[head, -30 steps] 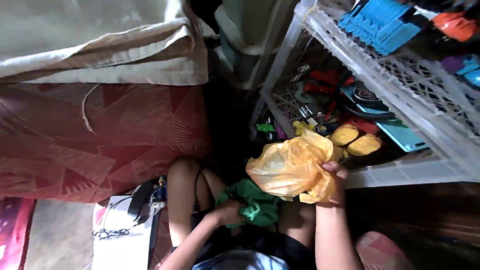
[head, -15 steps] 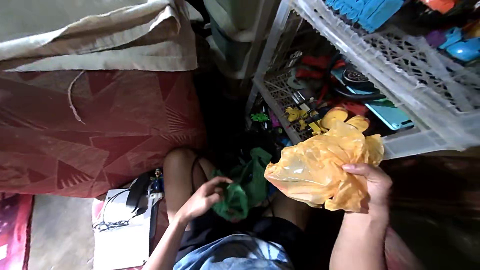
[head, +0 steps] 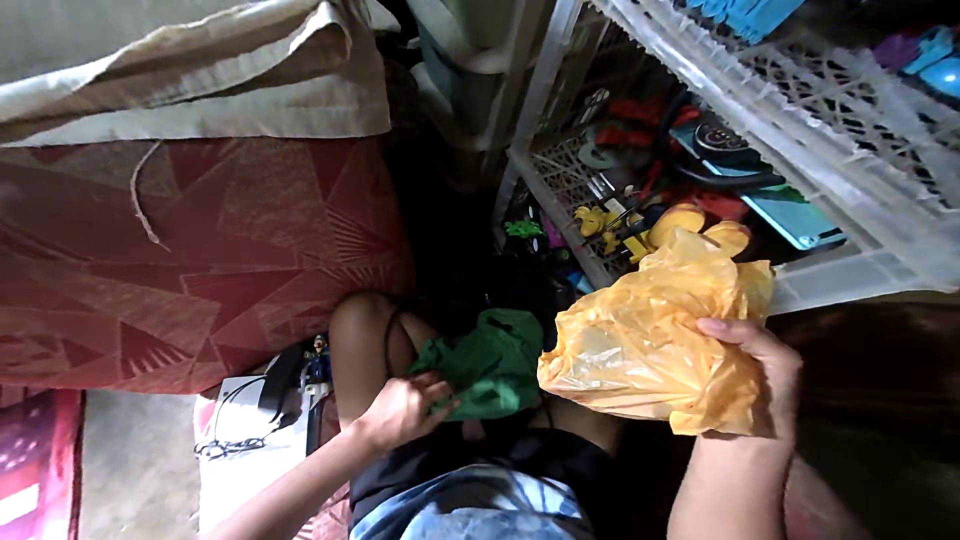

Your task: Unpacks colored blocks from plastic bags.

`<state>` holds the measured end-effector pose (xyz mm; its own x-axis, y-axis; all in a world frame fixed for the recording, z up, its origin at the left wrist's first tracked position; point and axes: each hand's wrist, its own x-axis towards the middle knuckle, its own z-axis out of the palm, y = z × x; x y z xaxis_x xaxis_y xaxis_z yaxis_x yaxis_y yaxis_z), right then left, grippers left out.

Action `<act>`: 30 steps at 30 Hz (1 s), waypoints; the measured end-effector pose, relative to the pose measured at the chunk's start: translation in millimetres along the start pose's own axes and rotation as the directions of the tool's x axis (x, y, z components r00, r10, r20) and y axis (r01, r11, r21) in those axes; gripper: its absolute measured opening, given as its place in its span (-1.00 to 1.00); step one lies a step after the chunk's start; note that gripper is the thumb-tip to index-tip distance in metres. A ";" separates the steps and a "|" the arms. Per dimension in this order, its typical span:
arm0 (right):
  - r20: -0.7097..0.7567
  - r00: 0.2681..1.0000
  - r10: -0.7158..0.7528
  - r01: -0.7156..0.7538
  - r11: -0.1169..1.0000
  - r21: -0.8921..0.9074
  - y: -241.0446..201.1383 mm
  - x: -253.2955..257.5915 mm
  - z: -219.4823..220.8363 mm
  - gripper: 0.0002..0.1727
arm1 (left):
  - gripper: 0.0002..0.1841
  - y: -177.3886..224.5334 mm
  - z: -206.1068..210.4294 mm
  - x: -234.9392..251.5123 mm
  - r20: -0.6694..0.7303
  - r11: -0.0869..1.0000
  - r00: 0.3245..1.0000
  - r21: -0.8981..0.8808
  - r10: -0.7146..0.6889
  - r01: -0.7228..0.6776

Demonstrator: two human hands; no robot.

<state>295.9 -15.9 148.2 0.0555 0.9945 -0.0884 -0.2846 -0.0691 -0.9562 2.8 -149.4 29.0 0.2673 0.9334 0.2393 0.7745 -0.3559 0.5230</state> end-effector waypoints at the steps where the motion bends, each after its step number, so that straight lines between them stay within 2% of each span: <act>1: -0.015 1.000 0.003 -0.003 1.000 -0.012 -0.1 -1.3 0.5 -0.68 | -0.75 1.1 -5.5 4.2 -0.114 0.985 0.991 -0.165 -0.064 0.044; 3: -0.028 1.000 0.007 -0.008 0.999 -0.036 -0.7 -3.0 -0.5 -0.66 | -0.72 1.9 -17.7 11.0 -0.255 0.844 0.941 -0.533 -0.222 0.055; 4: -0.028 1.000 0.008 -0.010 0.999 -0.051 -1.7 -3.4 -0.4 -0.65 | -0.73 1.5 -25.1 13.4 -0.274 0.755 0.914 -0.654 -0.300 0.052; 6: -0.033 0.999 0.018 -0.021 0.994 -0.106 -3.8 -6.1 3.0 -0.65 | -0.71 3.7 -37.9 17.3 -0.239 0.556 0.853 -0.828 -0.464 0.071; 8: 0.010 0.998 0.069 -0.066 0.979 -0.190 -3.8 -7.8 1.6 -0.67 | -0.63 10.1 -44.8 20.0 -0.138 0.374 0.807 -0.921 -0.574 0.108; 10: 0.106 0.987 0.118 -0.084 0.956 -0.282 2.2 -11.1 -6.0 -0.66 | -0.58 14.3 -49.3 22.3 -0.034 0.265 0.801 -0.951 -0.598 0.158; 12: 0.191 0.971 0.142 -0.065 0.931 -0.360 10.5 -16.4 -12.9 -0.59 | -0.55 15.8 -54.0 27.6 0.020 0.225 0.789 -0.954 -0.614 0.200; 13: 0.223 0.963 0.153 -0.053 0.915 -0.400 13.8 -19.5 -17.1 -0.56 | -0.60 13.8 -55.9 28.7 0.042 0.216 0.804 -0.954 -0.593 0.209; 15: 0.303 0.930 0.206 -0.038 0.878 -0.478 17.5 -24.2 -30.6 -0.54 | -0.79 5.0 -61.2 29.0 0.068 0.190 0.878 -0.966 -0.475 0.177; 16: 0.329 0.912 0.247 -0.040 0.849 -0.528 19.0 -24.9 -37.1 -0.55 | -0.75 0.2 -67.1 29.2 0.047 0.210 0.921 -0.968 -0.386 0.137; 17: 0.331 0.897 0.292 -0.027 0.785 -0.619 20.4 -23.8 -40.5 -0.56 | -0.59 -2.1 -76.2 31.0 0.017 0.268 0.956 -0.958 -0.292 0.099; 18: 0.306 0.887 0.347 0.005 0.655 -0.756 21.5 -21.7 -38.8 -0.54 | -0.46 -2.2 -85.5 33.5 -0.002 0.373 0.977 -0.925 -0.214 0.079; 19: 0.256 0.867 0.428 0.028 0.472 -0.881 22.4 -18.7 -31.2 -0.41 | -0.37 0.9 -93.2 35.6 0.002 0.532 0.985 -0.841 -0.171 0.095; 20: 0.151 0.825 0.545 -0.002 0.269 -0.963 21.9 -15.2 -13.7 -0.22 | -0.29 6.4 -99.0 37.3 0.038 0.723 0.987 -0.677 -0.157 0.141; 21: 0.026 0.795 0.606 -0.017 0.064 -0.998 29.1 -12.0 5.1 -0.08 | -0.22 14.6 -105.1 40.4 0.127 0.874 0.977 -0.437 -0.171 0.210; 22: -0.048 0.789 0.612 0.005 -0.084 -0.996 41.2 -11.3 19.4 0.01 | -0.16 28.1 -111.9 47.9 0.299 0.930 0.918 -0.174 -0.263 0.323; 23: -0.055 0.796 0.603 0.064 -0.174 -0.983 54.0 -14.0 29.9 0.02 | -0.15 41.9 -115.1 60.4 0.500 0.891 0.753 0.098 -0.429 0.442; 24: 0.010 0.800 0.600 0.165 -0.205 -0.965 64.8 -18.8 36.0 -0.03 | -0.26 50.5 -112.2 72.7 0.600 0.808 0.557 0.303 -0.574 0.506; 25: 0.108 0.777 0.620 0.281 -0.189 -0.941 71.8 -24.6 40.0 -0.05 | -0.45 52.5 -108.8 80.7 0.626 0.742 0.426 0.417 -0.653 0.525; 26: 0.201 0.718 0.666 0.385 -0.141 -0.912 76.3 -30.0 44.0 -0.06 | -0.57 49.8 -109.5 83.5 0.627 0.722 0.390 0.445 -0.674 0.531; 27: 0.300 0.643 0.705 0.484 -0.070 -0.872 82.8 -34.4 44.9 -0.06 | -0.61 44.6 -114.2 80.8 0.616 0.748 0.451 0.392 -0.646 0.536; 28: 0.368 0.554 0.747 0.567 -0.015 -0.824 92.2 -36.8 44.4 -0.05 | -0.63 37.9 -119.3 73.2 0.582 0.809 0.582 0.266 -0.569 0.525; 29: 0.411 0.508 0.756 0.612 0.019 -0.791 105.0 -38.9 41.8 -0.08 | -0.66 29.2 -121.1 62.6 0.505 0.880 0.741 0.085 -0.442 0.467; 30: 0.401 0.494 0.771 0.619 0.012 -0.785 116.2 -38.3 40.2 -0.12 | -0.69 20.0 -119.3 54.8 0.415 0.915 0.853 -0.106 -0.316 0.390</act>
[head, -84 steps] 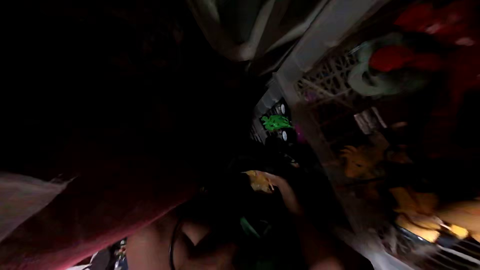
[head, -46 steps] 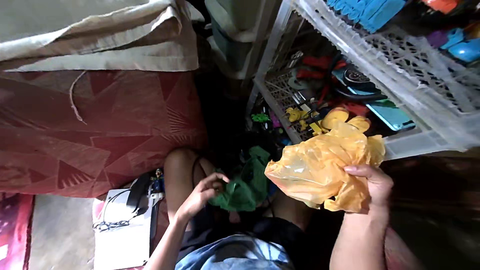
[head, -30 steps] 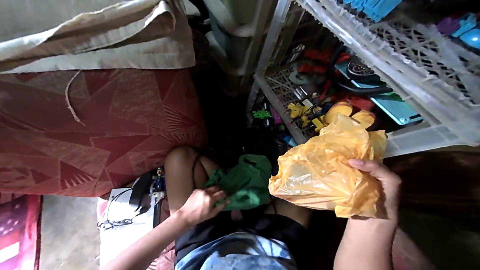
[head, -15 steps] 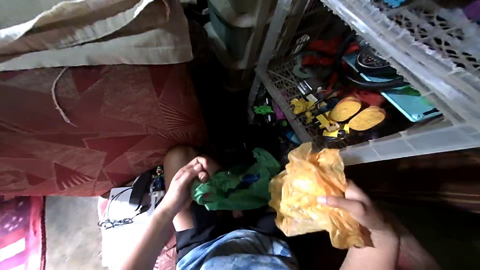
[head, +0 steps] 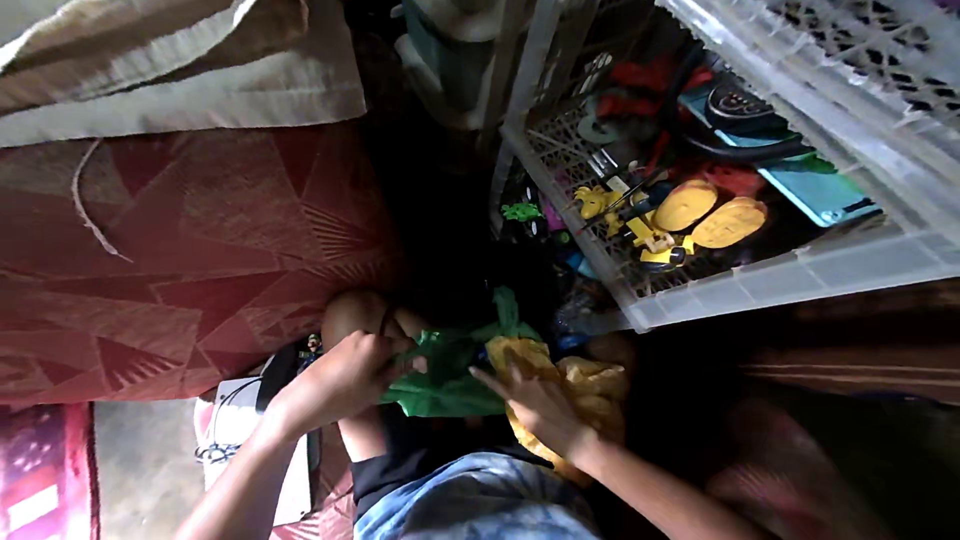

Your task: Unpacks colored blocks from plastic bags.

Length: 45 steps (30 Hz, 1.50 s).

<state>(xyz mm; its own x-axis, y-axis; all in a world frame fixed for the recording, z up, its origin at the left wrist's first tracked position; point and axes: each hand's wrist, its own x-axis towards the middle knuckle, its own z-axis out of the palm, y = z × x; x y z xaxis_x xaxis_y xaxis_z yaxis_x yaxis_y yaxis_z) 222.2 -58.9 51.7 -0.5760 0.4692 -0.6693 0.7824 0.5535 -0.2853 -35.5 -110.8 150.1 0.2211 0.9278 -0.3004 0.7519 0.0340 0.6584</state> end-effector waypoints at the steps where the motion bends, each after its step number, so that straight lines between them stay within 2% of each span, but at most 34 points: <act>1: 0.013 0.999 0.035 -0.035 0.999 -0.006 3.0 7.4 4.8 -0.16 | -0.72 -7.6 3.6 0.5 -0.070 0.977 0.991 -0.173 0.111 -0.121; 3: 0.120 0.979 0.164 -0.163 0.986 -0.018 6.4 12.0 -3.1 -0.35 | -0.74 -12.0 12.1 2.6 -0.151 0.815 0.976 -0.538 0.158 -0.215; 4: 0.170 0.962 0.214 -0.214 0.977 -0.022 6.8 7.6 -11.8 -0.50 | -0.72 -14.2 14.4 2.8 -0.165 0.727 0.975 -0.650 0.151 -0.223; 6: 0.233 0.925 0.302 -0.301 0.953 -0.037 8.8 -7.2 -28.4 -0.54 | -0.70 -22.6 17.1 0.9 -0.174 0.617 0.974 -0.754 0.148 -0.228; 8: 0.194 0.913 0.359 -0.376 0.925 0.058 18.3 -29.1 -33.0 -0.53 | -0.63 -29.7 16.1 -2.0 -0.203 0.612 0.975 -0.761 0.090 -0.215; 11: -0.033 0.902 0.431 -0.415 0.885 0.210 36.3 -60.9 -26.4 -0.58 | -0.39 -29.0 12.7 3.4 -0.158 0.785 0.987 -0.615 -0.034 -0.071; 13: -0.283 0.851 0.443 -0.363 0.884 0.293 41.0 -75.9 -12.0 -0.62 | -0.32 -16.6 9.6 10.8 -0.044 0.880 0.990 -0.466 -0.132 0.096; 14: -0.341 0.817 0.466 -0.362 0.873 0.327 41.3 -80.1 -7.9 -0.62 | -0.32 -12.2 9.9 16.3 -0.003 0.892 0.988 -0.431 -0.153 0.136; 16: -0.249 0.793 0.556 -0.448 0.809 0.382 42.2 -83.2 -9.7 -0.55 | -0.48 -5.0 10.9 27.1 0.066 0.913 0.984 -0.366 -0.164 0.177; 17: -0.161 0.790 0.592 -0.497 0.772 0.397 44.1 -82.2 -12.6 -0.49 | -0.62 0.4 10.1 32.4 0.094 0.936 0.978 -0.284 -0.188 0.207; 18: -0.095 0.786 0.611 -0.528 0.744 0.410 46.1 -80.6 -14.3 -0.45 | -0.65 6.9 10.4 36.7 0.074 0.955 0.972 -0.183 -0.222 0.232; 19: -0.054 0.784 0.618 -0.542 0.725 0.426 47.8 -78.9 -15.0 -0.42 | -0.64 14.6 13.0 39.6 -0.026 0.964 0.967 -0.089 -0.252 0.249; 20: -0.048 0.784 0.618 -0.539 0.718 0.440 49.0 -77.5 -14.0 -0.41 | -0.59 23.4 18.5 41.5 -0.195 0.966 0.947 -0.020 -0.257 0.258; 21: -0.061 0.790 0.610 -0.525 0.725 0.445 49.5 -77.1 -11.4 -0.40 | -0.51 29.8 27.8 43.3 -0.381 0.974 0.907 0.060 -0.179 0.217; 22: -0.078 0.805 0.588 -0.496 0.740 0.454 50.3 -77.3 -8.0 -0.38 | -0.45 38.2 37.3 46.1 -0.517 0.981 0.855 0.143 -0.036 0.128; 23: -0.097 0.827 0.554 -0.460 0.766 0.448 52.0 -77.0 -5.2 -0.38 | -0.50 48.8 47.7 50.4 -0.589 0.973 0.792 0.227 0.160 -0.027; 24: -0.058 0.846 0.530 -0.459 0.779 0.427 52.8 -76.0 -6.5 -0.38 | -0.65 60.9 59.9 56.7 -0.581 0.929 0.730 0.298 0.359 -0.220; 25: -0.021 0.855 0.519 -0.466 0.785 0.409 52.9 -74.4 -7.3 -0.38 | -0.80 72.5 73.5 66.9 -0.496 0.860 0.702 0.304 0.511 -0.411; 26: 0.005 0.853 0.522 -0.478 0.776 0.411 51.6 -73.7 -6.8 -0.38 | -0.82 81.2 86.9 79.7 -0.329 0.815 0.746 0.239 0.579 -0.528; 27: 0.027 0.841 0.540 -0.497 0.753 0.431 49.5 -73.8 -6.1 -0.36 | -0.78 85.8 98.0 94.4 -0.082 0.855 0.856 0.149 0.511 -0.496; 28: 0.043 0.821 0.569 -0.523 0.720 0.457 47.7 -73.6 -6.3 -0.34 | -0.71 87.0 105.2 113.1 0.223 0.938 0.928 0.114 0.298 -0.329; 29: 0.057 0.802 0.595 -0.543 0.685 0.485 47.2 -73.2 -7.1 -0.34 | -0.61 81.4 115.1 132.3 0.433 0.974 0.899 0.166 0.066 -0.151; 30: 0.072 0.782 0.619 -0.559 0.646 0.520 48.6 -73.6 -8.3 -0.32 | -0.48 71.1 126.6 144.2 0.530 0.972 0.841 0.235 -0.105 -0.027; 32: 0.030 0.737 0.676 -0.549 0.572 0.609 57.0 -75.7 -0.1 -0.23 | -0.26 46.2 147.9 149.0 0.564 0.946 0.784 0.313 -0.259 0.087; 34: 0.015 0.692 0.721 -0.549 0.514 0.660 67.4 -78.9 11.2 -0.12 | -0.20 23.0 155.2 138.4 0.518 0.960 0.828 0.270 -0.213 0.078; 37: -0.051 0.709 0.703 -0.418 0.478 0.773 85.9 -94.3 28.9 -0.15 | -0.53 4.6 137.4 108.1 0.340 0.998 0.939 0.053 -0.045 0.028; 39: -0.218 0.743 0.633 -0.213 0.531 0.820 94.6 -109.6 38.5 -0.21 | -0.69 4.0 118.6 95.6 0.113 0.988 0.994 -0.157 0.003 0.015; 41: -0.375 0.758 0.534 -0.033 0.605 0.795 97.7 -119.8 42.2 -0.14 | -0.74 4.5 102.7 94.7 -0.079 0.927 0.996 -0.375 -0.046 0.013; 42: -0.407 0.770 0.492 0.013 0.626 0.780 95.4 -123.6 38.8 -0.11 | -0.78 4.6 98.5 98.2 -0.161 0.884 0.984 -0.468 -0.071 -0.013; 45: -0.347 0.847 0.404 0.020 0.627 0.779 80.9 -132.8 19.4 -0.12 | -0.87 12.1 90.4 108.0 -0.290 0.747 0.944 -0.660 -0.159 -0.077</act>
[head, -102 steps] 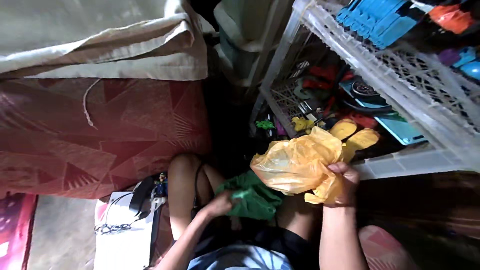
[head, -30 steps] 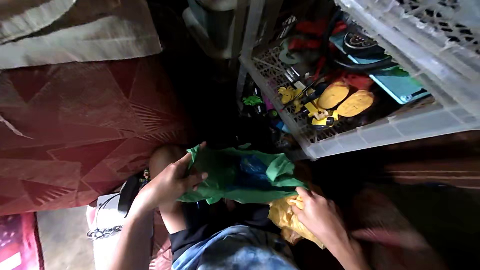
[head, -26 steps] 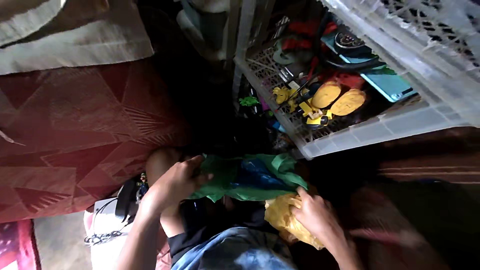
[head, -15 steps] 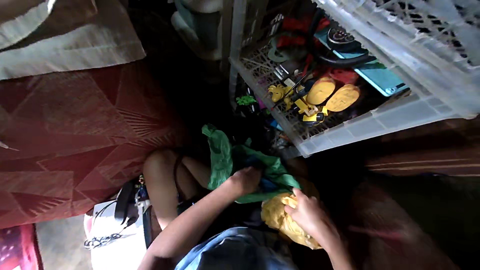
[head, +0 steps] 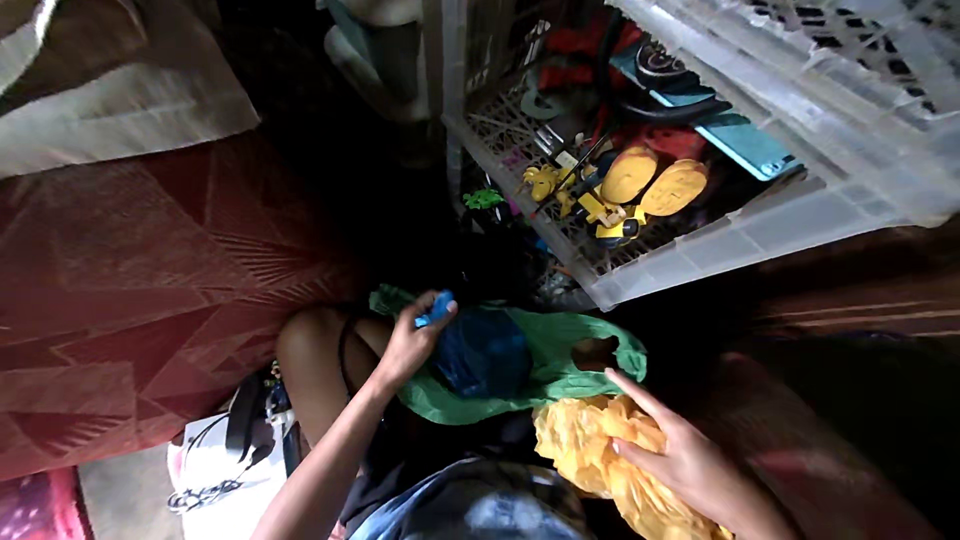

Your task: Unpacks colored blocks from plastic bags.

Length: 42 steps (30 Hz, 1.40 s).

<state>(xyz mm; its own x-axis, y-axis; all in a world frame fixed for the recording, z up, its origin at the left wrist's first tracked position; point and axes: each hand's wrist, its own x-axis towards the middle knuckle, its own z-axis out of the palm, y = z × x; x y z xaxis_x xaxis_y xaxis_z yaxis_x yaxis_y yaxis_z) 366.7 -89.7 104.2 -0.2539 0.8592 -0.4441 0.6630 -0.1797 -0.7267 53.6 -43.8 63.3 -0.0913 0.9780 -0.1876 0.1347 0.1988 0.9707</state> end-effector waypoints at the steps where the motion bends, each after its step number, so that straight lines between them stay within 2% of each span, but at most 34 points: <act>1: 0.036 0.999 0.010 -0.010 1.000 -0.006 -6.2 -1.9 -0.9 -0.13 | -0.88 3.1 1.0 2.1 -0.024 0.999 0.999 -0.030 0.024 -0.025; 5: 0.121 0.991 0.058 -0.039 0.987 -0.153 -29.9 -12.5 -7.0 -0.07 | -0.84 11.5 0.9 2.0 -0.088 0.993 0.989 0.036 0.119 -0.116; 7: 0.146 0.989 -0.038 0.079 0.953 -0.292 -50.3 -13.3 1.6 -0.07 | -0.83 17.8 0.8 -1.4 -0.059 0.983 0.987 0.112 0.152 -0.145; 9: 0.290 0.954 -0.080 0.210 0.867 -0.451 -76.8 4.0 21.8 -0.04 | -0.76 25.5 4.0 -3.9 0.012 0.986 0.990 0.092 0.140 -0.141; 11: 0.516 0.843 0.153 0.232 0.762 -0.605 -109.4 42.2 42.7 -0.04 | -0.70 30.5 9.5 -5.8 0.123 0.989 0.983 0.036 0.139 -0.145; 12: 0.545 0.804 0.237 0.228 0.724 -0.651 -114.0 62.7 54.8 -0.04 | -0.70 32.9 12.4 -6.6 0.172 0.987 0.974 0.034 0.148 -0.155; 13: 0.548 0.788 0.281 0.216 0.707 -0.673 -111.6 79.2 64.2 -0.11 | -0.67 35.2 13.7 -8.5 0.208 0.984 0.966 0.057 0.156 -0.171; 16: 0.516 0.757 0.402 0.171 0.640 -0.749 -97.2 90.5 63.4 -0.54 | -0.57 40.8 2.8 -15.9 0.255 0.970 0.952 0.133 0.167 -0.206; 18: 0.463 0.750 0.472 0.127 0.585 -0.801 -90.7 77.1 43.8 -0.56 | -0.54 37.7 -10.7 -18.7 0.219 0.986 0.965 0.051 0.144 -0.159; 19: 0.424 0.769 0.478 0.091 0.576 -0.813 -88.4 68.2 30.7 -0.58 | -0.55 34.9 -16.0 -20.3 0.197 0.992 0.972 -0.022 0.129 -0.127; 21: 0.333 0.849 0.409 0.027 0.597 -0.802 -74.8 50.2 7.4 -0.59 | -0.54 31.3 -24.4 -24.4 0.177 0.989 0.977 -0.104 0.119 -0.102; 22: 0.307 0.892 0.331 0.028 0.639 -0.769 -65.6 39.1 -1.2 -0.57 | -0.52 29.6 -27.2 -26.9 0.162 0.985 0.976 -0.113 0.146 -0.128; 24: 0.286 0.951 0.115 0.114 0.731 -0.673 -49.6 15.0 -11.0 -0.58 | -0.49 25.6 -35.6 -29.9 0.145 0.962 0.957 -0.150 0.251 -0.229; 26: 0.259 0.963 -0.078 0.223 0.773 -0.594 -41.8 -4.1 -10.3 -0.61 | -0.48 23.0 -42.5 -32.9 0.117 0.939 0.944 -0.201 0.307 -0.280; 28: 0.242 0.950 -0.199 0.305 0.767 -0.565 -36.6 -13.9 -5.4 -0.69 | -0.59 20.4 -46.3 -38.5 0.063 0.942 0.945 -0.130 0.321 -0.311; 32: 0.197 0.941 -0.275 0.338 0.739 -0.583 -29.9 -17.4 -1.9 -0.69 | -0.72 20.5 -52.6 -46.8 -0.019 0.906 0.925 0.213 0.379 -0.367; 34: 0.192 0.937 -0.293 0.349 0.732 -0.586 -29.8 -15.5 -1.5 -0.68 | -0.68 22.5 -58.0 -51.2 0.047 0.852 0.937 0.400 0.347 -0.336; 35: 0.200 0.949 -0.244 0.316 0.748 -0.584 -35.6 -14.6 -2.1 -0.69 | -0.56 24.9 -61.2 -53.7 0.111 0.808 0.950 0.503 0.293 -0.307; 36: 0.219 0.966 -0.135 0.240 0.783 -0.574 -46.8 -14.1 -3.8 -0.69 | -0.44 28.8 -63.5 -55.8 0.179 0.761 0.958 0.582 0.225 -0.287; 37: 0.231 0.971 -0.058 0.183 0.801 -0.570 -54.3 -12.7 -5.3 -0.68 | -0.39 32.5 -64.5 -56.9 0.239 0.729 0.956 0.623 0.171 -0.286; 39: 0.222 0.974 -0.043 0.166 0.805 -0.570 -54.3 -11.4 -5.6 -0.68 | -0.48 37.8 -66.8 -56.1 0.353 0.737 0.929 0.596 0.115 -0.318; 40: 0.204 0.973 -0.109 0.209 0.793 -0.573 -47.2 -11.8 -4.3 -0.69 | -0.59 38.1 -67.5 -54.3 0.371 0.786 0.918 0.521 0.141 -0.331; 42: 0.171 0.948 -0.269 0.318 0.751 -0.579 -29.7 -12.6 -1.2 -0.66 | -0.81 34.8 -63.6 -50.1 0.308 0.925 0.927 0.241 0.213 -0.293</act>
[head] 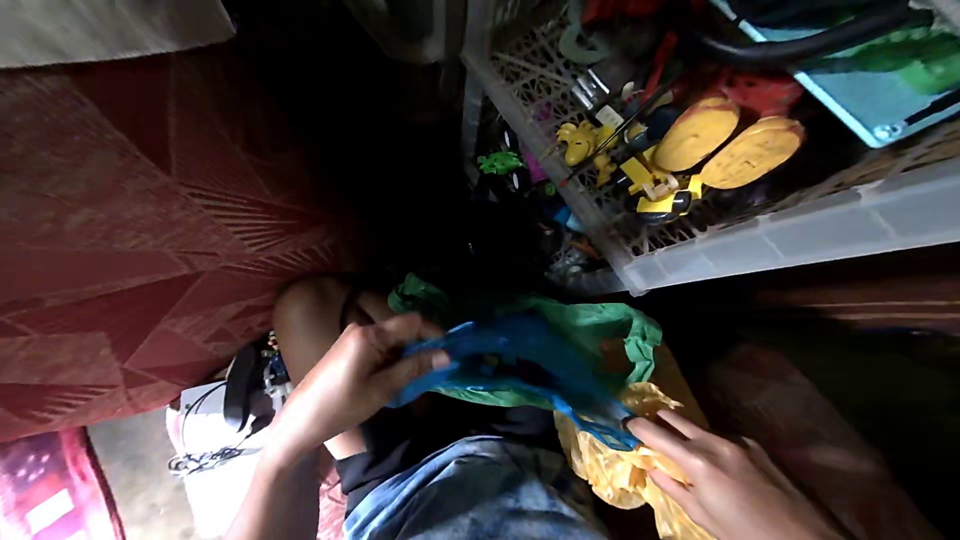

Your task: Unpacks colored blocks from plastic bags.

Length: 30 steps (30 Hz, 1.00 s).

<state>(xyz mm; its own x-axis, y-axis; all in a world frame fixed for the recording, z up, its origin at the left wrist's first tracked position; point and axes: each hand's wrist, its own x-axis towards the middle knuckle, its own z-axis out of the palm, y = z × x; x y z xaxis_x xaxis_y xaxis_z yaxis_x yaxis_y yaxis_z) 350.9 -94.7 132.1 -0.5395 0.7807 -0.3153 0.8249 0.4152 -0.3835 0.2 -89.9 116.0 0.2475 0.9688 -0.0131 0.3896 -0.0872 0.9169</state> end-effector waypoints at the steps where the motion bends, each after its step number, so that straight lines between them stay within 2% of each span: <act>1: -0.011 1.000 -0.014 0.014 1.000 -0.007 1.2 -1.3 1.5 -0.65 | -0.77 -0.4 4.3 3.5 -0.055 0.989 0.998 -0.148 -0.001 -0.008; 2: -0.007 1.000 -0.015 0.015 1.000 -0.008 0.8 -2.3 1.4 -0.65 | -0.65 0.1 7.9 7.4 -0.087 0.968 0.996 -0.249 -0.006 -0.016; 4: 0.006 1.000 -0.010 0.010 1.000 -0.008 -1.1 -3.7 -0.3 -0.69 | -0.55 0.8 14.2 13.2 -0.139 0.947 0.990 -0.315 0.013 -0.057; 9: -0.006 1.000 -0.017 0.016 1.000 -0.010 -3.4 -5.5 -1.2 -0.71 | -0.43 3.7 25.2 16.3 -0.153 0.946 0.981 -0.280 0.123 -0.162; 13: -0.031 0.999 -0.036 0.036 0.999 0.003 -6.3 -5.5 -3.7 -0.72 | -0.35 1.7 29.4 14.3 -0.146 0.947 0.979 -0.267 0.143 -0.178; 16: -0.044 0.998 -0.050 0.051 0.999 0.019 -8.1 -5.9 -3.7 -0.73 | -0.34 -2.1 28.9 10.6 -0.135 0.940 0.983 -0.301 0.122 -0.158; 22: -0.067 0.995 -0.079 0.080 0.997 0.005 -5.4 -5.8 -3.3 -0.75 | -0.37 -3.8 28.1 6.1 -0.137 0.960 0.984 -0.240 0.113 -0.144; 26: -0.074 0.995 -0.063 0.064 0.998 0.000 -5.1 -7.1 -3.2 -0.72 | -0.43 0.5 33.9 6.8 -0.064 0.968 0.986 -0.190 0.156 -0.166; 30: -0.022 0.999 -0.034 0.034 0.999 0.016 -6.9 -10.4 -5.6 -0.72 | -0.46 9.6 41.4 8.1 0.015 0.960 0.979 -0.199 0.202 -0.196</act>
<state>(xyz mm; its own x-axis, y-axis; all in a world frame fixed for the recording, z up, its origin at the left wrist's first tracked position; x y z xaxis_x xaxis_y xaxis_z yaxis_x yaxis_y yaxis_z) 351.8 -103.1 142.9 -0.5632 0.7762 -0.2834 0.8034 0.4342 -0.4074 42.7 -92.5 108.2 0.3341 0.9276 0.1670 0.1494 -0.2271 0.9623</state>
